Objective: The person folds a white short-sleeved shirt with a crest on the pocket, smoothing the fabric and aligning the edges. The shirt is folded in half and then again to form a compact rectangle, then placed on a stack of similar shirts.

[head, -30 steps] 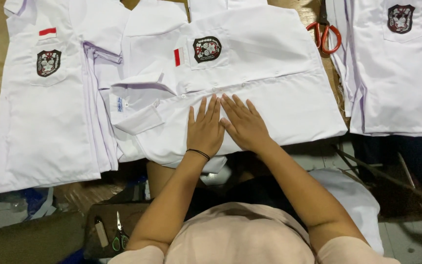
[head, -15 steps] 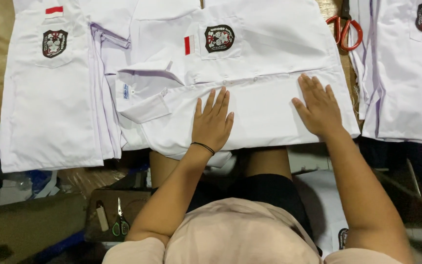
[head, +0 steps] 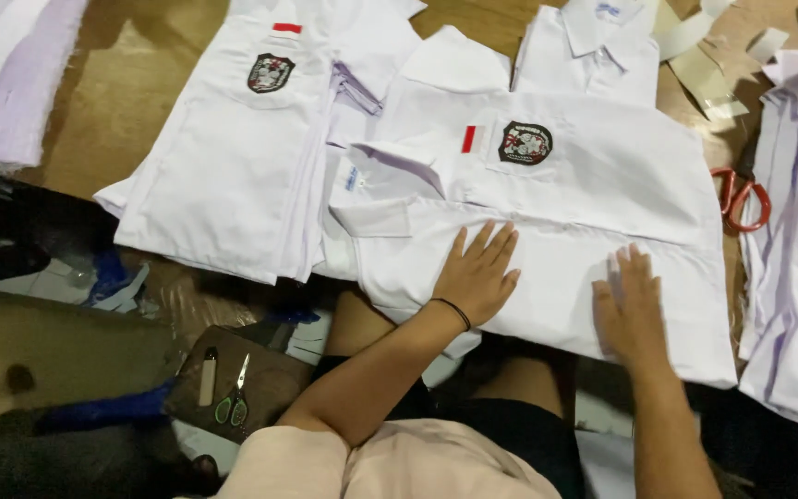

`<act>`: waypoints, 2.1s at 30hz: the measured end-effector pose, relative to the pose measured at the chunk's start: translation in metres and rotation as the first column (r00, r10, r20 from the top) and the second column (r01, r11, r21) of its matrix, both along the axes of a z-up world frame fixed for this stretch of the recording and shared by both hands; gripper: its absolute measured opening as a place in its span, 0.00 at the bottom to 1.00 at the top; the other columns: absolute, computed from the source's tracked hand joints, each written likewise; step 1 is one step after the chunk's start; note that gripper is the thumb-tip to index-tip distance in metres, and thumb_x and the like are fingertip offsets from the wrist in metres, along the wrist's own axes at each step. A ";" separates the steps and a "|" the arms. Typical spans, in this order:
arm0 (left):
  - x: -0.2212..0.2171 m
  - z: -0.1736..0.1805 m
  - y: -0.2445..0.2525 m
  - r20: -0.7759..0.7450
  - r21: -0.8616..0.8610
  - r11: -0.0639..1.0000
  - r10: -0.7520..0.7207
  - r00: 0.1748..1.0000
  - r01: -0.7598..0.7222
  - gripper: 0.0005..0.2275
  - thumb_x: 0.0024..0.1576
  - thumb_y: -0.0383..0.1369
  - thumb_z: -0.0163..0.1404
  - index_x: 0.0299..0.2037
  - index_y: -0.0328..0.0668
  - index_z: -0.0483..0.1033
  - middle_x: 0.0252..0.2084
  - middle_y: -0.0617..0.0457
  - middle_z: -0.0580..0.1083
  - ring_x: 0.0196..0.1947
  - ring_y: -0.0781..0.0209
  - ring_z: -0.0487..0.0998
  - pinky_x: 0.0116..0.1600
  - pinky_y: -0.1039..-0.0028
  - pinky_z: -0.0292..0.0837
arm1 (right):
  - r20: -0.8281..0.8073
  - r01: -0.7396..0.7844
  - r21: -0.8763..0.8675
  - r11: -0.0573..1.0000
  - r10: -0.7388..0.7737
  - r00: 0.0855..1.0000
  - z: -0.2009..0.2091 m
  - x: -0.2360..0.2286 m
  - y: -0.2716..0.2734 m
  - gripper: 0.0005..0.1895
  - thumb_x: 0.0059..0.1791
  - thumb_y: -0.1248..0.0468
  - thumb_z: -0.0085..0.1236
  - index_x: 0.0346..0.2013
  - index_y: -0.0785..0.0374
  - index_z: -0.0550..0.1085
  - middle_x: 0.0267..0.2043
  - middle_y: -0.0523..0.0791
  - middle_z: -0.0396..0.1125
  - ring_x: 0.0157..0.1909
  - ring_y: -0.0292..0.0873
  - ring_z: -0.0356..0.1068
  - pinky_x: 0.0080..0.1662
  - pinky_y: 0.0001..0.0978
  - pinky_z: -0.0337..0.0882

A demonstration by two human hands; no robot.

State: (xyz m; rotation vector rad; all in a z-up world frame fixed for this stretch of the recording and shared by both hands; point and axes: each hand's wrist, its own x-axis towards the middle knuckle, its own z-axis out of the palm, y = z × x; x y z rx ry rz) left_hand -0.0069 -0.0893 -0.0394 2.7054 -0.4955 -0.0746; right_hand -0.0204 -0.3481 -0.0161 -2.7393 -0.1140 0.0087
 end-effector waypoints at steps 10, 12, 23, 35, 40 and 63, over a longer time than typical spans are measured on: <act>-0.003 -0.036 -0.008 0.280 -0.129 0.991 0.058 0.958 -0.022 0.26 0.63 0.40 0.35 0.72 0.44 0.59 0.75 0.51 0.59 0.76 0.49 0.55 0.76 0.47 0.42 | -0.189 -0.212 -0.242 0.947 0.168 0.967 0.001 0.003 0.100 0.32 0.59 0.47 0.27 0.78 0.49 0.48 0.82 0.42 0.38 0.82 0.49 0.33 0.76 0.54 0.32; -0.002 -0.032 -0.007 0.231 -0.117 0.993 0.048 0.972 -0.021 0.26 0.63 0.41 0.34 0.73 0.45 0.58 0.75 0.51 0.58 0.77 0.50 0.53 0.76 0.48 0.39 | -0.203 -0.199 -0.245 0.949 0.151 0.968 0.005 0.003 0.089 0.34 0.59 0.43 0.25 0.79 0.48 0.47 0.82 0.41 0.38 0.82 0.48 0.33 0.76 0.53 0.32; -0.009 0.010 0.053 -0.073 -0.032 0.997 -0.075 0.995 0.073 0.28 0.67 0.52 0.28 0.76 0.59 0.48 0.79 0.53 0.48 0.79 0.48 0.41 0.76 0.47 0.25 | -0.184 -0.045 -0.280 0.959 -0.008 0.983 0.002 0.001 -0.001 0.37 0.58 0.37 0.23 0.79 0.47 0.46 0.83 0.40 0.37 0.82 0.46 0.33 0.76 0.51 0.30; -0.031 -0.011 0.131 0.103 0.051 0.986 0.156 0.982 -0.161 0.28 0.64 0.54 0.31 0.74 0.61 0.54 0.47 0.58 0.80 0.52 0.54 0.75 0.57 0.66 0.59 | -0.209 0.163 -0.211 0.964 -0.207 0.956 0.026 0.005 -0.036 0.36 0.55 0.46 0.25 0.78 0.53 0.45 0.83 0.39 0.33 0.82 0.45 0.28 0.75 0.51 0.28; -0.032 -0.014 0.125 -0.034 0.150 0.985 0.092 0.995 -0.086 0.27 0.66 0.44 0.34 0.75 0.45 0.51 0.53 0.44 0.75 0.53 0.43 0.72 0.64 0.52 0.57 | -0.108 0.171 -0.016 0.985 -0.172 0.979 0.041 -0.002 0.012 0.36 0.55 0.52 0.37 0.74 0.66 0.47 0.79 0.59 0.39 0.80 0.63 0.30 0.72 0.66 0.29; -0.013 -0.021 0.116 -0.019 0.023 0.998 0.054 0.998 -0.053 0.28 0.68 0.53 0.29 0.76 0.53 0.52 0.79 0.51 0.48 0.78 0.51 0.46 0.76 0.53 0.29 | -0.194 -0.053 -0.149 0.987 0.024 0.981 0.017 0.004 0.039 0.34 0.60 0.42 0.29 0.78 0.52 0.52 0.81 0.45 0.42 0.81 0.50 0.38 0.76 0.51 0.29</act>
